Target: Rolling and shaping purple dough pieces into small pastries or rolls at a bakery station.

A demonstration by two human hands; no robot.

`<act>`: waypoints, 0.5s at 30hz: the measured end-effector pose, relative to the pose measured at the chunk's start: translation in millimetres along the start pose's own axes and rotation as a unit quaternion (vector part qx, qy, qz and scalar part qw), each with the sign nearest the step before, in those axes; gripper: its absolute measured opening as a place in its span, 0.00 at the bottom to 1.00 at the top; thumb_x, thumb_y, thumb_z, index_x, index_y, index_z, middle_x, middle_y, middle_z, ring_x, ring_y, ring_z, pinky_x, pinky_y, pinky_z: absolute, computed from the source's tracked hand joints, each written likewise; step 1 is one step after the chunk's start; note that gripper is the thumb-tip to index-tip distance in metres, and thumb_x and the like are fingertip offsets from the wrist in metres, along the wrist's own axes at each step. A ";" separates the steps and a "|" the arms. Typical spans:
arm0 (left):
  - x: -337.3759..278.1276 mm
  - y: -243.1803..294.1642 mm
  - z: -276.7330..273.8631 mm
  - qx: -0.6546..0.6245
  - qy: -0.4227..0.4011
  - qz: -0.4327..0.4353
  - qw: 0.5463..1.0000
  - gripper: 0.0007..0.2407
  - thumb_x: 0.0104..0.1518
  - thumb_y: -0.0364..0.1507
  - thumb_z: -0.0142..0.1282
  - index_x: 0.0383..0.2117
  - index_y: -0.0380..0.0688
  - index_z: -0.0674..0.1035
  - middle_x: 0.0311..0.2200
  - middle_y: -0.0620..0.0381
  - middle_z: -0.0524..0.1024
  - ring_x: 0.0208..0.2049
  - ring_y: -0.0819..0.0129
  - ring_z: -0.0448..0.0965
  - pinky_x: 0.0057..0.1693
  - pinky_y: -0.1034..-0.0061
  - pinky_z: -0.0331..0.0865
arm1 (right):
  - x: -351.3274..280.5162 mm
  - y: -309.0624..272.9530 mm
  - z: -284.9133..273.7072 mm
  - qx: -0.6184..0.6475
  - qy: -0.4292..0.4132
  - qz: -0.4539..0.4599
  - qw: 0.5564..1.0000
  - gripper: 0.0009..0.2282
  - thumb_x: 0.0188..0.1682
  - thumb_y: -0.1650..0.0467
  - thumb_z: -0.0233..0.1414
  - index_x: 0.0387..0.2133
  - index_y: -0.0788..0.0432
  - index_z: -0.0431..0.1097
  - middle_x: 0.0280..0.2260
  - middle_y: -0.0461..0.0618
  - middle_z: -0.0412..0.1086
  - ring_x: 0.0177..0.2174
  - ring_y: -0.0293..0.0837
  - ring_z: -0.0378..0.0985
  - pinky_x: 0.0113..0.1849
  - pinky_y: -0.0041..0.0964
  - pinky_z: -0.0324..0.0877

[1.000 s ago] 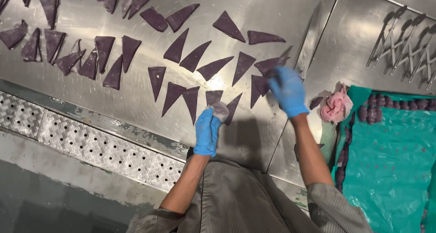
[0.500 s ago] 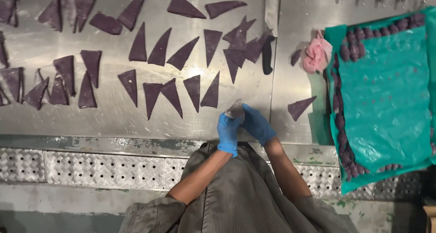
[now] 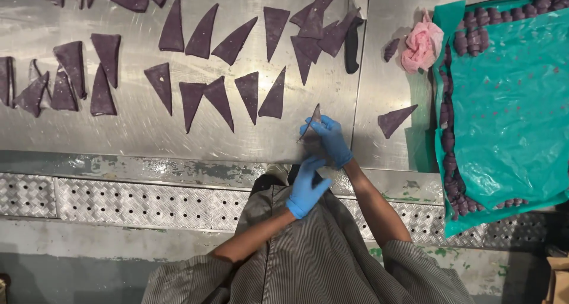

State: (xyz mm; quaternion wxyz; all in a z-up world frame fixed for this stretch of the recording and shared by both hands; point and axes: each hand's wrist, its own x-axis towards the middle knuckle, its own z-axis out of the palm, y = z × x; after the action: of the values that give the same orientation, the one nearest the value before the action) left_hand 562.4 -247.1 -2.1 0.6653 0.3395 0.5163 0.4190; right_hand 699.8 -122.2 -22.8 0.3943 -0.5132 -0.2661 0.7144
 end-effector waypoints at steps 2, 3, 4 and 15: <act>5.1 77.0 -1.7 0.496 -0.127 0.309 0.802 0.33 0.49 0.37 0.66 0.61 0.29 0.69 0.63 0.37 0.62 0.67 0.42 0.60 0.71 0.53 0.51 | 7.0 9.8 -5.6 -0.009 0.000 -0.030 1.000 0.12 0.55 0.71 0.51 0.46 0.70 0.71 0.39 0.55 0.77 0.38 0.43 0.81 0.44 0.37 0.76; 12.2 61.3 -3.3 0.497 -0.125 0.308 0.801 0.33 0.49 0.37 0.66 0.61 0.29 0.69 0.63 0.37 0.62 0.67 0.42 0.60 0.71 0.53 0.51 | 7.2 12.8 -5.4 -0.009 -0.002 -0.029 1.000 0.12 0.55 0.71 0.51 0.46 0.70 0.71 0.39 0.55 0.77 0.38 0.43 0.81 0.44 0.37 0.76; 20.8 46.0 -3.9 0.557 -0.135 0.287 0.767 0.35 0.51 0.41 0.64 0.61 0.27 0.68 0.65 0.37 0.61 0.69 0.42 0.55 0.72 0.51 0.46 | 8.1 14.1 -6.3 -0.015 0.001 -0.049 0.999 0.12 0.55 0.71 0.52 0.45 0.71 0.71 0.39 0.56 0.77 0.39 0.43 0.81 0.45 0.37 0.76; 51.5 9.9 -11.5 0.565 -0.126 0.228 0.783 0.40 0.48 0.44 0.65 0.65 0.28 0.65 0.68 0.38 0.56 0.72 0.43 0.46 0.75 0.55 0.41 | 30.2 21.3 -11.8 0.009 0.023 -0.073 0.997 0.13 0.54 0.72 0.53 0.45 0.73 0.71 0.39 0.59 0.78 0.39 0.46 0.82 0.43 0.38 0.78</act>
State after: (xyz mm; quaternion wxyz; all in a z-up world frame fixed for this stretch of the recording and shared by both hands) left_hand 555.1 -196.0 -16.7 0.2987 0.8119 0.4801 0.1452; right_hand 699.8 -108.9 -59.2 0.4563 -0.5047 -0.2872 0.6742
